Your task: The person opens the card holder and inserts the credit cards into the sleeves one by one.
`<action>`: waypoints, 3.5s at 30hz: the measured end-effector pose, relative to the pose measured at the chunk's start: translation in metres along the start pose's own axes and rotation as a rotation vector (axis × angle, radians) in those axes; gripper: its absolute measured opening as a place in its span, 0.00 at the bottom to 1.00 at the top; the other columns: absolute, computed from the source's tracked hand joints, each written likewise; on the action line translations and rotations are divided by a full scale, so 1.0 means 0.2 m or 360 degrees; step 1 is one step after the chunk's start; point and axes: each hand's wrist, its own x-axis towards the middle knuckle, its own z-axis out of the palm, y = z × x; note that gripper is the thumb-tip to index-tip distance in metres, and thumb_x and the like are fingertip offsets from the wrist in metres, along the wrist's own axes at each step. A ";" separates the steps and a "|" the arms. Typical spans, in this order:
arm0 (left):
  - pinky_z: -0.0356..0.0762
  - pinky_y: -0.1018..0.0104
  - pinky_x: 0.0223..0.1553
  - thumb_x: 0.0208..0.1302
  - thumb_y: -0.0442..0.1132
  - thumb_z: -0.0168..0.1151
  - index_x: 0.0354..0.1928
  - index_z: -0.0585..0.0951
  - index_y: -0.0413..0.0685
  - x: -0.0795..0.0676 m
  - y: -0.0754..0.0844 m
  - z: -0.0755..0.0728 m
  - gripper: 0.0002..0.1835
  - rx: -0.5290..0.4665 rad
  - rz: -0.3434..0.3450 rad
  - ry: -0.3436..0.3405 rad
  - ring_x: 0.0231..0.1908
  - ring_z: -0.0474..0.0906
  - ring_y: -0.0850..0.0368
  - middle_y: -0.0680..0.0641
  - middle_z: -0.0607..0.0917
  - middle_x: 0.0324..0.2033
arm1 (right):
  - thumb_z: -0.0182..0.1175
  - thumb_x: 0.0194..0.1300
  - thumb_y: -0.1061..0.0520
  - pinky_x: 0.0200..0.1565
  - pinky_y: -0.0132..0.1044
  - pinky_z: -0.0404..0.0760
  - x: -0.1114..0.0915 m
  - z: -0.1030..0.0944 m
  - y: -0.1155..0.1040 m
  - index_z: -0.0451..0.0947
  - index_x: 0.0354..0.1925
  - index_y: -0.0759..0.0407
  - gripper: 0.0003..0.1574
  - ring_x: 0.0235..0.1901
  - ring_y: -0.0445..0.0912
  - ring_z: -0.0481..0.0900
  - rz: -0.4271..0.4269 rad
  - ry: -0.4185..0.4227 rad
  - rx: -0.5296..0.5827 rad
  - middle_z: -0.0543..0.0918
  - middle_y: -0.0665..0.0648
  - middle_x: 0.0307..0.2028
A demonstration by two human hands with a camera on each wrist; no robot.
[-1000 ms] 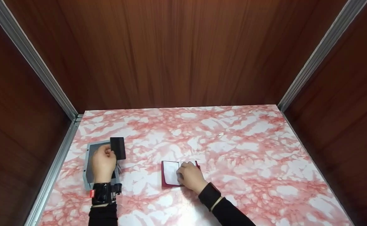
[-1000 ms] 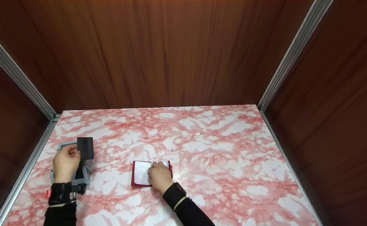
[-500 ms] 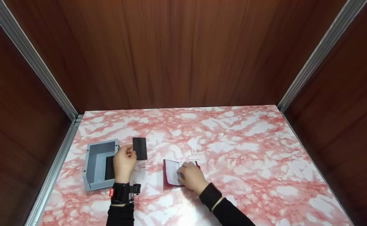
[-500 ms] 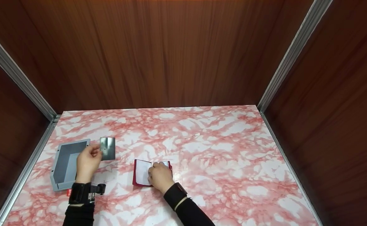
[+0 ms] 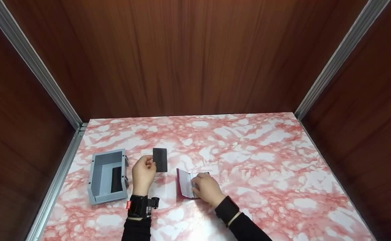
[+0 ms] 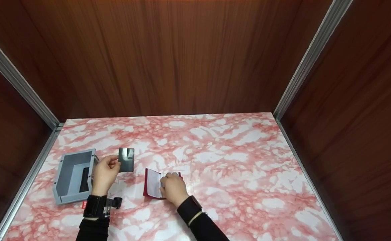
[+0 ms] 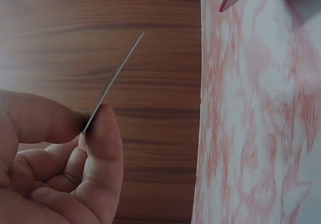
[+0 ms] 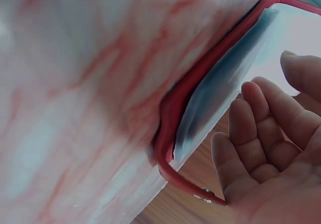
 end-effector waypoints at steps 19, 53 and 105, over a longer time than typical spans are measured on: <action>0.80 0.57 0.37 0.58 0.25 0.63 0.45 0.83 0.32 -0.07 0.06 0.16 0.12 -0.0149 0.0010 -0.0135 0.34 0.81 0.51 0.43 0.84 0.32 | 0.68 0.61 0.61 0.39 0.40 0.80 0.02 -0.17 0.05 0.82 0.46 0.65 0.15 0.35 0.48 0.81 0.0224 0.0084 0.0394 0.82 0.58 0.36; 0.82 0.62 0.37 0.55 0.22 0.65 0.42 0.83 0.32 -0.22 0.14 0.37 0.11 -0.0334 0.0108 -0.0288 0.32 0.83 0.50 0.42 0.85 0.31 | 0.64 0.67 0.60 0.35 0.36 0.82 0.12 -0.28 0.00 0.79 0.49 0.71 0.17 0.30 0.47 0.83 0.0496 0.0310 0.0841 0.83 0.57 0.31; 0.79 0.55 0.36 0.48 0.28 0.71 0.40 0.82 0.31 -0.23 0.06 0.39 0.15 0.0101 0.0214 -0.0107 0.30 0.80 0.49 0.42 0.81 0.29 | 0.65 0.63 0.66 0.25 0.34 0.79 0.08 -0.30 0.12 0.77 0.45 0.71 0.13 0.28 0.45 0.77 0.0792 0.0376 0.0936 0.79 0.55 0.29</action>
